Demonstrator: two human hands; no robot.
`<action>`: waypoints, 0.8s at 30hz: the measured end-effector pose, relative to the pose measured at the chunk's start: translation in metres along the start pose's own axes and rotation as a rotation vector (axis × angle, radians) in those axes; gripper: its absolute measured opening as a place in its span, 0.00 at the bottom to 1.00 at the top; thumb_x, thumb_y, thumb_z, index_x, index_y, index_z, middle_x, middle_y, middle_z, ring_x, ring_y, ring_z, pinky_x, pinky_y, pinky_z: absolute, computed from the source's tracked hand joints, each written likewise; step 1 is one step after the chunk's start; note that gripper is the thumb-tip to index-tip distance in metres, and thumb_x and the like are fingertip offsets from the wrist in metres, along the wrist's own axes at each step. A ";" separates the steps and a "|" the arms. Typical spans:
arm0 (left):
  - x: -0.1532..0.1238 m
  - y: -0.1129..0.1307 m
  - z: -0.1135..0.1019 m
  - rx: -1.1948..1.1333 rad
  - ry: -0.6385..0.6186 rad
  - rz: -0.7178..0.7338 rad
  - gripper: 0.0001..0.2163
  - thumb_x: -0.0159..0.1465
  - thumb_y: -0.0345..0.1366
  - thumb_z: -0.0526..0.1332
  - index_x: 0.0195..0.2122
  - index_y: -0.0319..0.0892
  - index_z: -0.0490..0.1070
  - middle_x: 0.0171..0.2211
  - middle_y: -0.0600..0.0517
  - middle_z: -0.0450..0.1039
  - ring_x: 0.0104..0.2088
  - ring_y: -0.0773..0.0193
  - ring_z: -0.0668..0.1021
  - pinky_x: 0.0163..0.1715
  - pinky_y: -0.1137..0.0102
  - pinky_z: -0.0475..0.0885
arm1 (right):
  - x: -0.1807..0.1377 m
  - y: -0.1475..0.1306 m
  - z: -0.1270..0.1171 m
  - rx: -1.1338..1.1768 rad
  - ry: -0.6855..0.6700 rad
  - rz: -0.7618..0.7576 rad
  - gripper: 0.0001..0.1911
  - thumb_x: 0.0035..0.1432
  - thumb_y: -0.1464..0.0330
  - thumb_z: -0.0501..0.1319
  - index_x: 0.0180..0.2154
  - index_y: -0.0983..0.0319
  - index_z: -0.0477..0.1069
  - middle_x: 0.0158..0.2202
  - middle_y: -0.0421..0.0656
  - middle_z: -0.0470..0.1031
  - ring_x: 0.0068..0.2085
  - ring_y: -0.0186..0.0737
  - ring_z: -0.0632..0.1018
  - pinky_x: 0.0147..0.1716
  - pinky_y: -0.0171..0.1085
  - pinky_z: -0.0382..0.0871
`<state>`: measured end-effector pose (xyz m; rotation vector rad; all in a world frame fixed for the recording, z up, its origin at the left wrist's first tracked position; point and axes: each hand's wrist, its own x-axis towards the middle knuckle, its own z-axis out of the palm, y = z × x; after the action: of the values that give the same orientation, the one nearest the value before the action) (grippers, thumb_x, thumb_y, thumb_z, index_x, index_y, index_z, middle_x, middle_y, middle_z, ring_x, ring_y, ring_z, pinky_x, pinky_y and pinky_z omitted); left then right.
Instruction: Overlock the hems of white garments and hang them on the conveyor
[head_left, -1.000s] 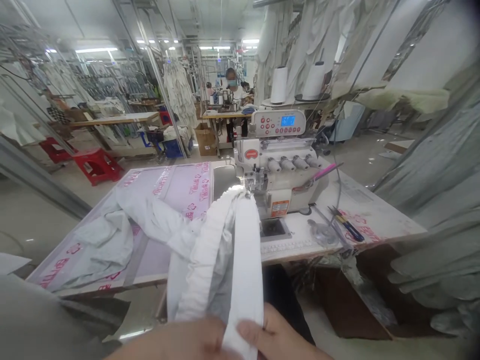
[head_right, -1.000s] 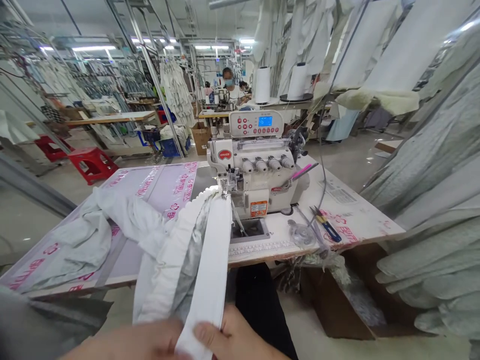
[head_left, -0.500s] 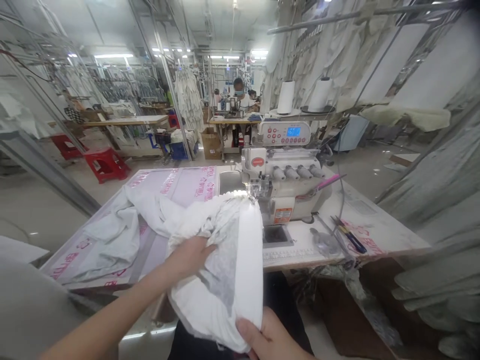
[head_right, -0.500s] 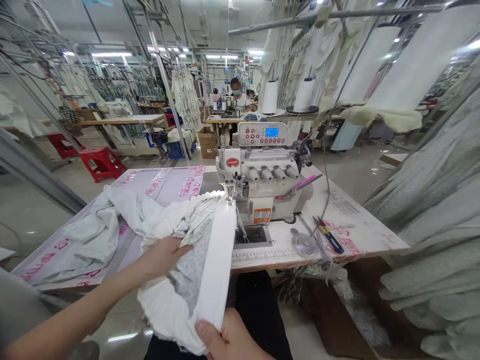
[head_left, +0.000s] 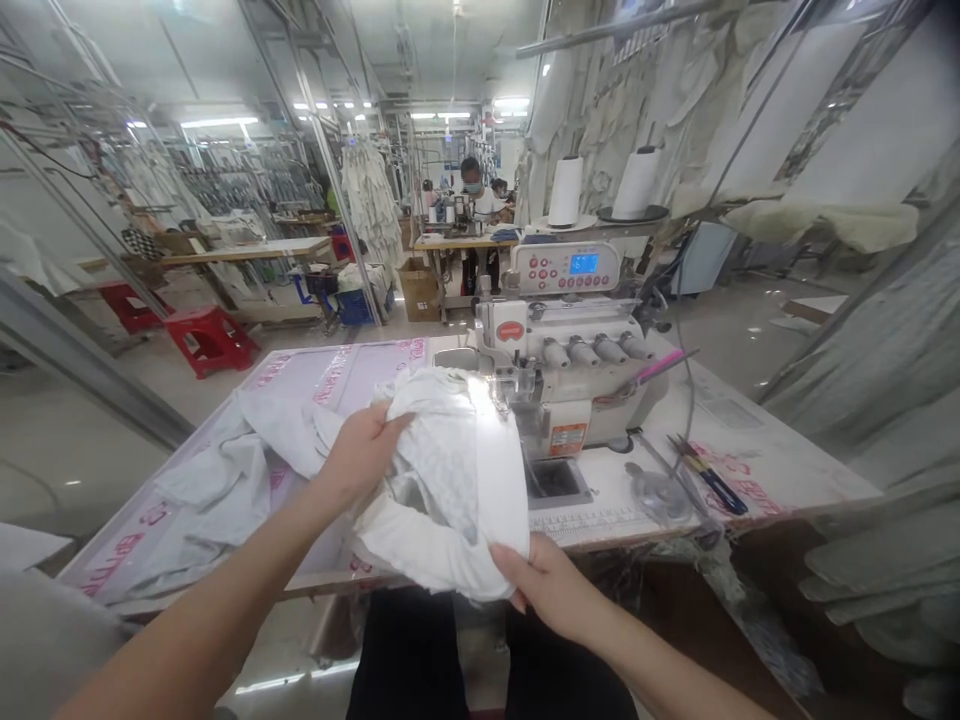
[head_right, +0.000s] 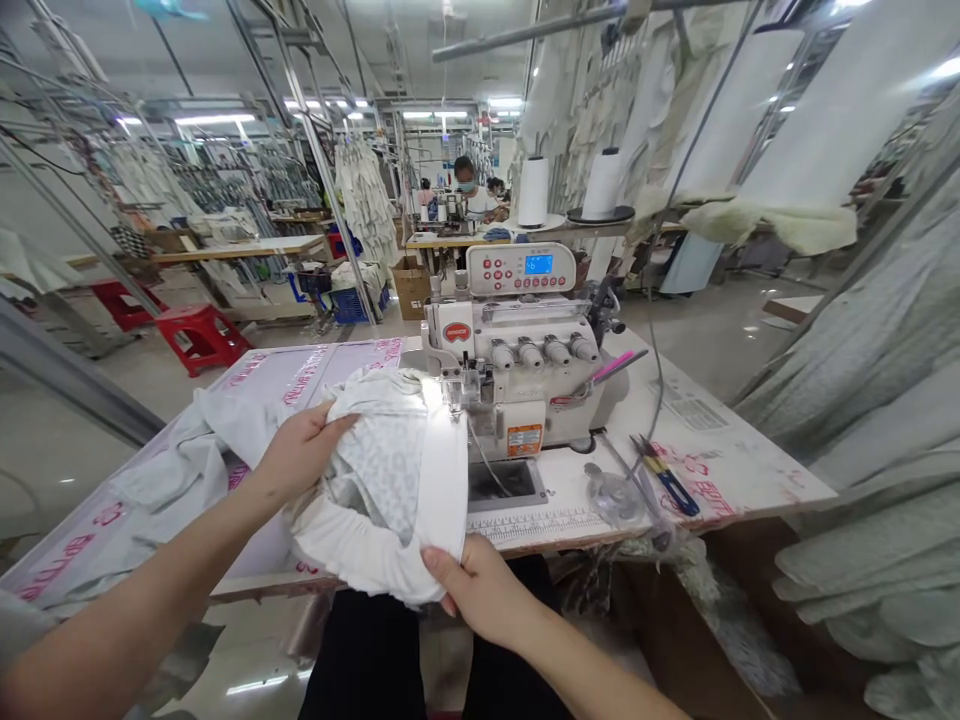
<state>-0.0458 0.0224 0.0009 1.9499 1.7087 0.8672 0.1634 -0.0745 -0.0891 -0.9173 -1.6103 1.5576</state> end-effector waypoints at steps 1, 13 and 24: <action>0.008 0.000 0.001 -0.011 0.016 0.000 0.13 0.58 0.44 0.50 0.30 0.42 0.67 0.30 0.54 0.72 0.34 0.60 0.72 0.33 0.71 0.63 | 0.006 -0.002 -0.005 -0.016 0.005 -0.005 0.26 0.57 0.52 0.46 0.16 0.63 0.55 0.13 0.36 0.55 0.17 0.29 0.58 0.18 0.30 0.50; -0.066 0.030 0.047 0.246 -0.114 0.525 0.09 0.61 0.37 0.49 0.38 0.38 0.63 0.36 0.47 0.62 0.39 0.61 0.65 0.39 0.66 0.62 | 0.053 -0.025 -0.043 0.077 0.016 0.087 0.23 0.49 0.51 0.56 0.19 0.65 0.60 0.14 0.35 0.57 0.17 0.28 0.58 0.17 0.29 0.49; -0.112 0.045 0.022 0.180 -0.834 0.285 0.21 0.60 0.48 0.45 0.15 0.38 0.55 0.13 0.57 0.51 0.14 0.73 0.56 0.15 0.74 0.51 | 0.041 -0.024 -0.037 0.260 0.021 0.185 0.23 0.41 0.51 0.62 0.22 0.66 0.62 0.16 0.36 0.60 0.16 0.25 0.58 0.14 0.27 0.47</action>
<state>-0.0043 -0.0930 -0.0056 2.2443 1.0496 -0.0706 0.1745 -0.0209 -0.0639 -0.9554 -1.2982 1.8269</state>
